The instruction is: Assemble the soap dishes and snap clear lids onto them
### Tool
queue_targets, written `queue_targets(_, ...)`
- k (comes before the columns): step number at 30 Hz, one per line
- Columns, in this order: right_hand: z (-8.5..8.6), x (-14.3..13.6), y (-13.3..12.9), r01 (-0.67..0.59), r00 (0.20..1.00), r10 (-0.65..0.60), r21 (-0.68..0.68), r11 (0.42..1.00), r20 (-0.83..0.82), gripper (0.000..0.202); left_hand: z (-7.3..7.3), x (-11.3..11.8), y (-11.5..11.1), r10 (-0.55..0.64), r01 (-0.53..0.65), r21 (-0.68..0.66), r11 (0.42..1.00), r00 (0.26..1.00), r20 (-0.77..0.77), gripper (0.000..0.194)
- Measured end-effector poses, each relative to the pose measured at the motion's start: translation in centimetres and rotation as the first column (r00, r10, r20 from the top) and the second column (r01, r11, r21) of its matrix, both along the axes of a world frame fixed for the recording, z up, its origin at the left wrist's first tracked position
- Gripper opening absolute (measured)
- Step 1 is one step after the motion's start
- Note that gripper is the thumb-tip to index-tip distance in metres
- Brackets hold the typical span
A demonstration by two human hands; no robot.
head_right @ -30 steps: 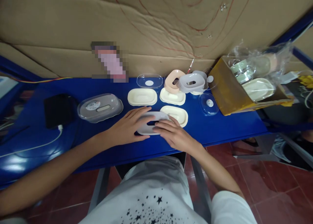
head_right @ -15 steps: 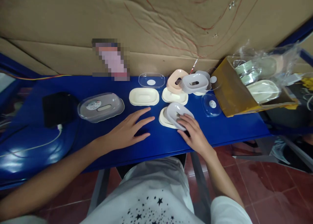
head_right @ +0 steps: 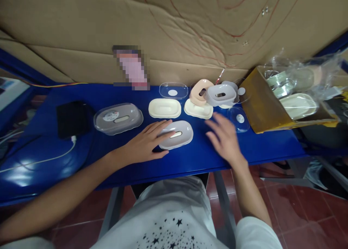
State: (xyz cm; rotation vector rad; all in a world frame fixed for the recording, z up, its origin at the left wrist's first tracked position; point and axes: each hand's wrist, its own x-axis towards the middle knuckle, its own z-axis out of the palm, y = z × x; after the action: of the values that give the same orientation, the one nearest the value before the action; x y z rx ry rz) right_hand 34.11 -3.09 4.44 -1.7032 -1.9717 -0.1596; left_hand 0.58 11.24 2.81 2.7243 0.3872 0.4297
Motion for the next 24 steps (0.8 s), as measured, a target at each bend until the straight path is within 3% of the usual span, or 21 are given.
queue_targets(1, -0.1, 1.8, -0.5, 0.211, 0.978, -0.21, 0.039, 0.977, -0.015, 0.045, 0.1, 0.0, -0.1, 0.015, -0.015, 0.005, 1.0, 1.0, -0.004, 0.066)
queue_targets(3, -0.6, 4.9, -1.4, 0.528, 0.849, -0.528, 0.008, 0.849, 0.007, 0.057, 0.3, -0.1, -0.2, 0.046, -0.046, -0.001, 0.999, 0.999, -0.011, 0.066)
queue_targets(5, -1.5, 6.4, -2.1, 0.689, 0.724, -0.689, -0.063, 0.722, 0.029, 0.07, 0.3, -0.3, -0.1, 0.068, -0.069, -0.019, 0.997, 0.998, -0.018, 0.066)
queue_targets(7, -2.3, 6.3, -2.9, 0.717, 0.694, -0.72, -0.092, 0.691, 0.005, 0.076, 0.3, -0.5, 0.1, 0.067, -0.068, -0.06, 0.996, 0.997, -0.023, 0.065)
queue_targets(8, -2.6, 5.7, -3.3, 0.69, 0.719, -0.694, -0.088, 0.719, -0.032, 0.076, 0.3, -0.6, 0.2, 0.061, -0.063, -0.1, 0.993, 0.998, -0.019, 0.066)
queue_targets(10, -2.7, 3.8, -4.1, 0.543, 0.822, -0.55, -0.088, 0.835, -0.145, 0.069, 0.4, -0.8, 0.5, 0.051, -0.049, -0.219, 0.975, 0.999, 0.003, 0.076)
queue_targets(12, -2.4, 1.6, -4.7, 0.263, 0.91, -0.293, -0.137, 0.955, -0.294, 0.062, 0.5, -1.0, 0.8, 0.053, -0.04, -0.35, 0.936, 0.998, 0.029, 0.089)
queue_targets(13, -2.2, 0.4, -4.7, 0.106, 0.92, -0.16, -0.165, 0.981, -0.359, 0.063, 0.5, -1.0, 0.9, 0.06, -0.04, -0.405, 0.913, 0.997, 0.038, 0.093)
queue_targets(15, -1.7, -1.7, -4.1, -0.152, 0.905, 0.048, -0.214, 0.965, -0.423, 0.067, 0.5, -1.0, 1.1, 0.066, -0.037, -0.484, 0.874, 0.997, 0.045, 0.097)
queue_targets(17, -1.3, -3.3, -2.7, -0.307, 0.898, 0.192, -0.249, 0.919, -0.396, 0.067, 0.5, -1.0, 1.1, 0.075, -0.033, -0.528, 0.849, 0.995, 0.058, 0.102)
queue_targets(21, -0.4, -5.0, 0.7, -0.469, 0.875, 0.401, -0.265, 0.843, -0.272, 0.07, 0.6, -1.0, 1.3, 0.058, -0.005, -0.54, 0.842, 0.995, 0.081, 0.107)
queue_targets(24, 0.7, -5.4, 2.2, -0.509, 0.86, 0.472, -0.259, 0.821, -0.193, 0.073, 0.9, -1.2, 1.7, 0.029, 0.013, -0.51, 0.86, 0.997, 0.074, 0.109)
